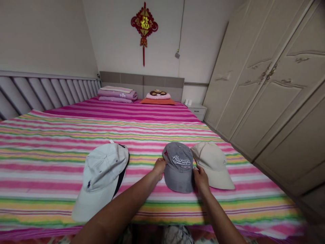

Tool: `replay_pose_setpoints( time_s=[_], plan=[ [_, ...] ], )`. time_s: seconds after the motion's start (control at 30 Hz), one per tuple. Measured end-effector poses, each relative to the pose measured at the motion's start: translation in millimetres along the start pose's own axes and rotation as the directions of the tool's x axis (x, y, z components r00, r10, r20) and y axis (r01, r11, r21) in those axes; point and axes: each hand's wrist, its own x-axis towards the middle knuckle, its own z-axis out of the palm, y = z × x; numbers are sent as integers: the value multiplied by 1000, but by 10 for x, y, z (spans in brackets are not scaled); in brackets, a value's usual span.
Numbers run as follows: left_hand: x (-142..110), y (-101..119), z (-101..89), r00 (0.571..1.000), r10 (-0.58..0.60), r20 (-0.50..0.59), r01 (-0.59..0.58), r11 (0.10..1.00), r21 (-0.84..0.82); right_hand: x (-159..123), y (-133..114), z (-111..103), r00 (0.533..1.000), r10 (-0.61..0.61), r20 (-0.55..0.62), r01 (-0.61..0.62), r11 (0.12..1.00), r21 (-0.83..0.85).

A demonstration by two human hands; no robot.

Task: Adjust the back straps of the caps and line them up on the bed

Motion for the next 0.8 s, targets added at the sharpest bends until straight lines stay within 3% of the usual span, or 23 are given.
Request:
replay_pose_setpoints(
  time_s=[0.1, 0.27, 0.37, 0.43, 0.5, 0.57, 0.7, 0.8],
  plan=[
    [-78, -63, 8, 996, 90, 7, -90, 995, 42, -188, 15, -30, 998, -43, -48, 39, 997, -71],
    [-186, -80, -92, 983, 184, 5, -183, 975, 126, -576, -75, -29, 971, -215, -106, 196, 968, -159],
    [-352, -52, -328, 969, 234, -82, -219, 963, 160, -832, -81, -50, 945, -300, -126, 272, 941, -203],
    [-558, -49, -584, 961, 241, -134, -217, 962, 168, -1001, -17, -82, 913, -392, -117, 354, 900, -254],
    [-842, -79, -903, 963, 217, -159, -191, 968, 164, -1159, 89, -118, 840, -540, -60, 494, 805, -329],
    [-1170, -142, -1247, 982, 122, -147, -107, 988, 107, -1298, 201, -140, 723, -689, 54, 652, 654, -382],
    [-1720, -262, -1829, 974, -105, -201, 62, 975, -212, -1520, 290, -83, 514, -821, 249, 842, 427, -329],
    [-1869, -219, -2093, 925, -118, -362, -49, 906, -421, -1664, 213, 46, 439, -830, 344, 897, 380, -226]
  ],
)
